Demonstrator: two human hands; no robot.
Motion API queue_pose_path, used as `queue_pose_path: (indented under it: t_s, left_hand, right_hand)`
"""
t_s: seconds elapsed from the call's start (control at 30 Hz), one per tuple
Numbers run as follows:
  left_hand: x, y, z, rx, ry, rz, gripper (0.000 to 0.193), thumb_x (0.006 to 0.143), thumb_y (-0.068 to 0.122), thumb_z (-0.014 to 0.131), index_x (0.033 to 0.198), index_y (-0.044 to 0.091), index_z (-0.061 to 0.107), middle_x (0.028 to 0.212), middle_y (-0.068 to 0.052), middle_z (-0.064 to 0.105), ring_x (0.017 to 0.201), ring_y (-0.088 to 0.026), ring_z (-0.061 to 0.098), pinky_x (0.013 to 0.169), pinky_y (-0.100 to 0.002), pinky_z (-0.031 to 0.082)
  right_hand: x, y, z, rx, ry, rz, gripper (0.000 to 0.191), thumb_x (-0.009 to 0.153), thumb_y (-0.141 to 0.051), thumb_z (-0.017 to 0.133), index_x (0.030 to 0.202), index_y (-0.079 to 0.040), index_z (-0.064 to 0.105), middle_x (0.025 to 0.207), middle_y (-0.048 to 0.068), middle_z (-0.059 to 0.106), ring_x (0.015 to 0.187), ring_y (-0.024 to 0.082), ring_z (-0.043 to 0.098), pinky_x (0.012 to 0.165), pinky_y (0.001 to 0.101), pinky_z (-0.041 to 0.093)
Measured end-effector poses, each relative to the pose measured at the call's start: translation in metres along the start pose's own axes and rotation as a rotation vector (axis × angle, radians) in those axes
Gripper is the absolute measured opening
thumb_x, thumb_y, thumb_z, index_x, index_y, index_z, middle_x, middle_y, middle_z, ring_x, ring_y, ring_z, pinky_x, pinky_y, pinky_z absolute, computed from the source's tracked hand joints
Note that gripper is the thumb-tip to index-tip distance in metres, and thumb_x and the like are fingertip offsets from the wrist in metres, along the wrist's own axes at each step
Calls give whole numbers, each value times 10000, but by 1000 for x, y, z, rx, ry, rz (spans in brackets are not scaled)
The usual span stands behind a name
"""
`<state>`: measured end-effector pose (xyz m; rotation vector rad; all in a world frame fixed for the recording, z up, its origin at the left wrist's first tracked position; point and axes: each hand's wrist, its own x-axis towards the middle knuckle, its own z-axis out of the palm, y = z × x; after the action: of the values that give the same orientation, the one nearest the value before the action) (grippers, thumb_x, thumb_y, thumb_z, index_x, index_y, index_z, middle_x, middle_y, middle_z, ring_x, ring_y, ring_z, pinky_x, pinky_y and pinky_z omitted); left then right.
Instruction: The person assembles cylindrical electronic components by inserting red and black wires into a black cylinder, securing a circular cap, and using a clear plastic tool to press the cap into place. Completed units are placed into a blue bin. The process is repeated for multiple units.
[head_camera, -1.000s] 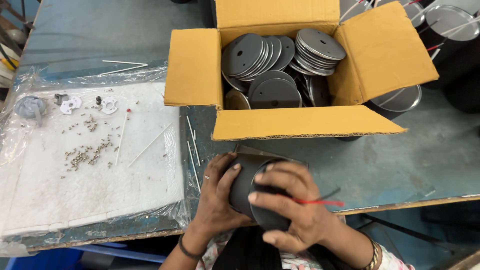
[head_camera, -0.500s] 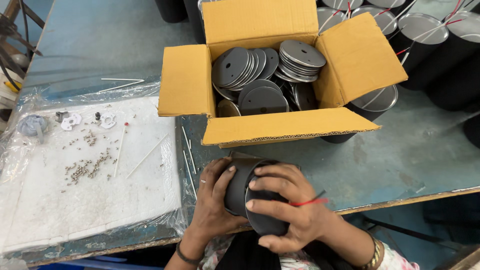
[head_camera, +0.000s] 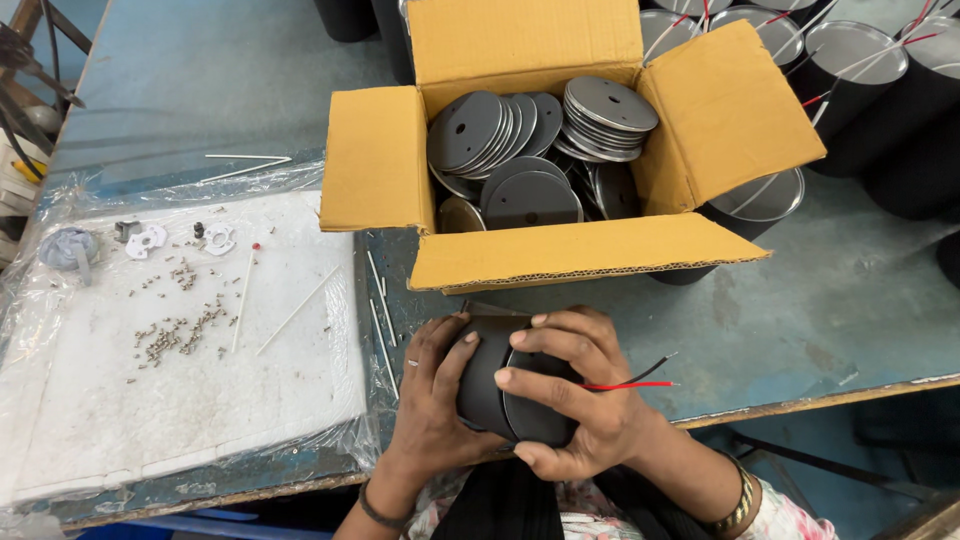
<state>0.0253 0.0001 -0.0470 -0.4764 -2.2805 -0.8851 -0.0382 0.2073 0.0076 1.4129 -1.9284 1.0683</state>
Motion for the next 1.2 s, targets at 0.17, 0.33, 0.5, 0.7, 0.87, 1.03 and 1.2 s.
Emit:
queue_pose_path:
  t_s: [0.17,0.33,0.5,0.7,0.87,1.03,1.2]
  left_hand:
    - [0,2,0,5,-1,-10,1048,642,459,916,1464,115,364,1450,-239,465,1355,-465,483,1151,-638,377]
    - [-1,2,0,18,0,-13,1060,638,474,917,1467,123,358,1452,-236,465,1364,-464,477,1156,-642,368]
    - [-1,2,0,10,3,-5,1055,655,477,920,1474,128,353,1459,-233,463,1372,-452,480,1162,-636,367]
    - [-2,6,1,19,14,-14,1042,651,472,920,1466,131,366,1467,-233,463,1371,-448,485,1170,-634,368]
    - [-2,9,2,26,17,-27,1067,626,492,939,1457,133,375,1467,-234,458,1369,-457,479,1166,-636,367]
    - [-1,10,2,17,16,-35,1068,610,505,941,1442,137,382,1471,-234,447,1374,-465,471,1171,-643,365]
    - [-2,13,3,23,47,-27,1056,632,495,940,1457,145,382,1465,-231,451,1374,-459,476,1171,-637,378]
  right_hand:
    - [0,-2,0,-13,-8,47,526,862,-531,674,1215,-145,726,1320,128,601,1226,370,558,1053,498,512]
    - [1,-4,0,-2,-9,62,526,866,-523,676,1218,-134,715,1326,132,591,1225,380,566,1047,504,523]
    - [1,-6,0,7,-1,73,523,859,-518,677,1209,-132,719,1316,133,596,1234,384,570,1057,504,527]
    - [2,-5,-3,-7,-5,61,532,848,-522,687,1196,-122,714,1296,147,598,1221,386,562,1043,500,516]
    - [2,-7,-5,-12,-11,65,527,848,-509,695,1191,-109,709,1288,156,600,1218,378,563,1049,488,512]
    - [2,-7,-7,-24,-11,38,521,853,-501,696,1181,-96,714,1279,162,605,1198,371,560,1043,471,512]
    - [5,-7,-10,-37,-17,39,520,868,-509,690,1177,-91,708,1274,161,607,1194,366,559,1046,460,514]
